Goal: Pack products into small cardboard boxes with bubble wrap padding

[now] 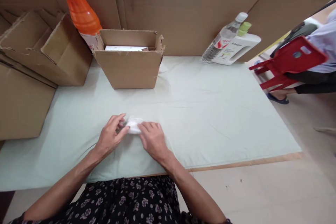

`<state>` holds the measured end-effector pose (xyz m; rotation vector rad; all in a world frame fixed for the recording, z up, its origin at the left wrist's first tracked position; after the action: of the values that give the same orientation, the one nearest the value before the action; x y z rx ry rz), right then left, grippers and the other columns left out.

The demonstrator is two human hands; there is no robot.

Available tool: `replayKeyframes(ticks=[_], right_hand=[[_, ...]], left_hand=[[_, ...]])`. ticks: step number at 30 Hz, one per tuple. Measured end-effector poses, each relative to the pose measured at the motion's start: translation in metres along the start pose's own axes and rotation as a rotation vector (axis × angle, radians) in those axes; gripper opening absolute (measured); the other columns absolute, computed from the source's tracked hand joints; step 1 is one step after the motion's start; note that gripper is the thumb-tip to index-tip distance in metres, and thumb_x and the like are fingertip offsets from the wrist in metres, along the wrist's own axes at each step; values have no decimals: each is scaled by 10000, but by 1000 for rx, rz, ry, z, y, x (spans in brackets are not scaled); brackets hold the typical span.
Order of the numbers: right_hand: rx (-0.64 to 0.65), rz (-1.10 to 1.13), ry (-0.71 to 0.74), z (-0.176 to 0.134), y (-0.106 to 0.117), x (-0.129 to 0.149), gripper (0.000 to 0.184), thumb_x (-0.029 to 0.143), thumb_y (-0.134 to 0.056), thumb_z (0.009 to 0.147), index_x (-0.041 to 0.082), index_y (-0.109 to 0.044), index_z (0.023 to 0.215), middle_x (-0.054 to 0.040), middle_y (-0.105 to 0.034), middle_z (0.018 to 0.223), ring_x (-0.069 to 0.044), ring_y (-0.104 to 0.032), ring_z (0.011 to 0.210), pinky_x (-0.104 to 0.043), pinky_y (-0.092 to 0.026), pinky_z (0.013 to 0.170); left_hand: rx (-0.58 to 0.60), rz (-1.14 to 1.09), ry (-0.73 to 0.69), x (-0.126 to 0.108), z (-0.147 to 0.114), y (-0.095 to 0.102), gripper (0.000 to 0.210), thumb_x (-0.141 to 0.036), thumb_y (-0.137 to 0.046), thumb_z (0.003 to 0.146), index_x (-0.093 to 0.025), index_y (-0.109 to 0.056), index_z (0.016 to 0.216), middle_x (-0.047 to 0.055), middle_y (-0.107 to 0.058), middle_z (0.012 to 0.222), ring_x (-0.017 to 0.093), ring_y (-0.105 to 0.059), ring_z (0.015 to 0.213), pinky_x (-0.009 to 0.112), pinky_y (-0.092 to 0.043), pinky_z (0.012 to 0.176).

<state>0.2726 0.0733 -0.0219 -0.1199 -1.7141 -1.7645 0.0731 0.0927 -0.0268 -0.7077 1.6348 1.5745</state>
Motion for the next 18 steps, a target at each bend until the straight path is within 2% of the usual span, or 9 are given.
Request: replayKeyframes(ticks=[3, 6, 9, 11, 13, 14, 16, 18], right_hand=[[-104, 273, -164, 3, -5, -10, 282, 279, -560, 967, 218, -653, 1226, -103, -732, 1207, -266, -681, 1071, -430, -532, 941], [-27, 543, -227, -3, -8, -4, 271, 357, -583, 960, 216, -665, 1177, -66, -758, 1104, -228, -710, 975, -363, -567, 871], [7, 542, -180, -10, -2, 3, 259, 386, -631, 932, 227, -687, 1127, -73, -751, 1116, -246, -693, 1029, -404, -549, 939], [-6, 501, -141, -11, 8, 3, 426, 419, -694, 889, 232, -642, 1268, -109, -693, 1285, -261, -669, 1099, -449, -521, 1006], [54, 558, -110, -7, 18, 1, 673, 458, -748, 844, 233, -525, 1438, -133, -636, 1379, -245, -675, 1071, -420, -549, 964], [102, 603, -102, -3, 22, 2, 699, 465, -748, 844, 235, -507, 1458, -128, -649, 1357, -230, -683, 1032, -387, -567, 918], [157, 674, -107, 5, 27, 4, 518, 447, -702, 882, 239, -599, 1346, -90, -716, 1205, -214, -690, 969, -336, -576, 851], [101, 732, -162, 13, 28, 4, 320, 428, -645, 917, 236, -667, 1173, -60, -738, 1057, -206, -691, 918, -316, -574, 821]], left_hand=[[7, -398, 199, 2, -19, -2, 602, -381, -618, 915, -151, -428, 1438, 144, -645, 1221, 199, -695, 994, 357, -597, 863], [74, -645, 279, -3, -31, -12, 688, -338, -600, 919, -154, -307, 1514, 147, -661, 1237, 216, -683, 1123, 382, -567, 974], [53, -578, 274, -9, -34, -16, 683, -297, -579, 908, -157, -320, 1525, 106, -683, 1139, 203, -682, 1078, 365, -561, 964], [19, -425, 193, -12, -32, -14, 685, -261, -604, 870, -169, -375, 1509, 92, -680, 1124, 203, -677, 1051, 372, -556, 970], [31, -286, 51, -15, -31, -11, 674, -219, -626, 830, -194, -446, 1479, 90, -678, 1152, 209, -670, 1062, 386, -543, 1003], [47, -245, -18, -16, -31, -10, 661, -204, -623, 823, -206, -470, 1466, 90, -679, 1167, 211, -669, 1074, 391, -537, 1020], [55, -227, -94, -15, -30, -9, 658, -202, -609, 835, -218, -463, 1476, 97, -678, 1203, 219, -664, 1116, 403, -525, 1051], [39, -263, -69, -12, -28, -10, 737, -245, -630, 846, -211, -374, 1536, 125, -649, 1307, 244, -634, 1214, 432, -502, 1091]])
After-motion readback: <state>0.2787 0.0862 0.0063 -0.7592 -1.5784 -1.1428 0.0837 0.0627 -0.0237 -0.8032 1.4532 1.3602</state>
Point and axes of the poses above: each hand's wrist, its own z-axis towards the middle knuckle, its own y-axis out of the back of the hand, x = y × z, the point moved 2 cm from there along z, towards the middle knuckle
